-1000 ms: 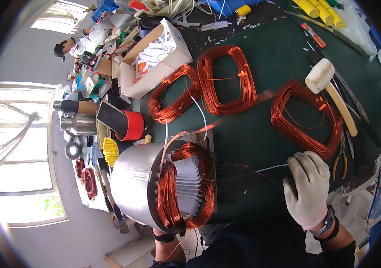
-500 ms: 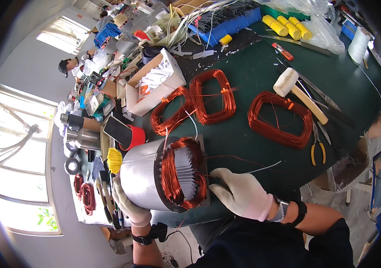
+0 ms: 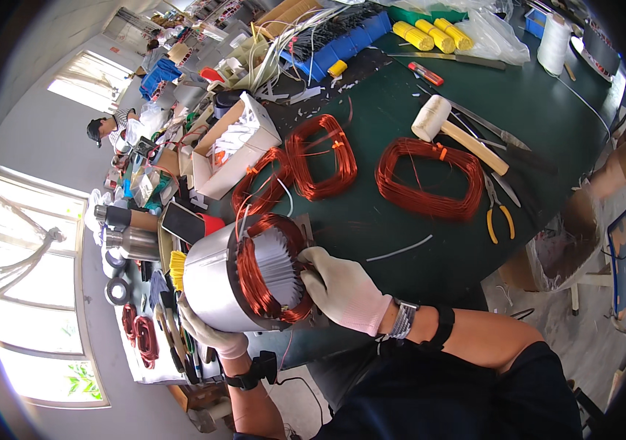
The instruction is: Winding copper coils into an electric motor stator and securing insulation strips.
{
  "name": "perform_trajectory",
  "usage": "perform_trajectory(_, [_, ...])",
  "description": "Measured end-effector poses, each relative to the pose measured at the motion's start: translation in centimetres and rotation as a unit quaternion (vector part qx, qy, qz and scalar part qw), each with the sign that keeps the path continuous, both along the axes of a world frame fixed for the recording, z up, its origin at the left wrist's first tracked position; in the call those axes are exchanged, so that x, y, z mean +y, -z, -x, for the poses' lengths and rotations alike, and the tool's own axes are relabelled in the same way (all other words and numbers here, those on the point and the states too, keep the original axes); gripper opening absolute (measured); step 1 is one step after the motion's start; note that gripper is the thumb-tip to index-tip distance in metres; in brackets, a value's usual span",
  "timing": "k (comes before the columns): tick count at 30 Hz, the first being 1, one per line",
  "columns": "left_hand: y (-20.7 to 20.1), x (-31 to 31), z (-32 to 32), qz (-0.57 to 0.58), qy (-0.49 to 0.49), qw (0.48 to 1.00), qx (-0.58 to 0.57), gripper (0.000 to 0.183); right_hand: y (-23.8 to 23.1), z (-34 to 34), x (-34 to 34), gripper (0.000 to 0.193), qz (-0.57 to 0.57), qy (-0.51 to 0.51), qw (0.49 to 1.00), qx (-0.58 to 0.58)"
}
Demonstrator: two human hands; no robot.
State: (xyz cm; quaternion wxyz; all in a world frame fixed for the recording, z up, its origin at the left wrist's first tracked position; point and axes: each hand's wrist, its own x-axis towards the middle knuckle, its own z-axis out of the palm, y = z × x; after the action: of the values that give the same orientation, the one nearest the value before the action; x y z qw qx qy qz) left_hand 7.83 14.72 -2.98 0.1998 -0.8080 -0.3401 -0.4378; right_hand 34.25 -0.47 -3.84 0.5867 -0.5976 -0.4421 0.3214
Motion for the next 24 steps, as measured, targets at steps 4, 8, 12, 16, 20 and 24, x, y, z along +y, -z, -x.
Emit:
perform_trajectory(4, [-0.2,-0.8,-1.3,-0.077,-0.006,0.997,0.022,0.071,0.4,-0.5,0.1,0.027,-0.002,-0.002,0.999,-0.040])
perform_trajectory(8, [-2.1,-4.4,-2.3,0.305,0.076,0.876,-0.367,0.033,1.0,-1.9,-2.3,0.027,-0.039,0.006,0.995,-0.096])
perform_trajectory(12, [0.8,-9.1,3.1,0.366,0.046,0.892,-0.261,0.018,-2.8,-3.1,-6.2,0.032,-0.088,-0.071,0.984,-0.140])
perform_trajectory(16, [3.9,-10.1,2.0,0.250,0.120,0.954,0.117,0.041,-4.5,1.4,-6.9,0.050,-0.184,-0.230,0.929,-0.224])
perform_trajectory(20, [2.8,-8.8,-1.3,0.303,0.174,0.906,0.239,0.049,-2.0,3.1,-5.5,0.043,-0.007,-0.234,0.903,-0.361])
perform_trajectory(24, [2.7,-9.6,-3.2,0.283,0.168,0.919,0.216,0.057,-0.8,-1.7,-7.8,0.025,-0.001,-0.101,0.874,-0.475])
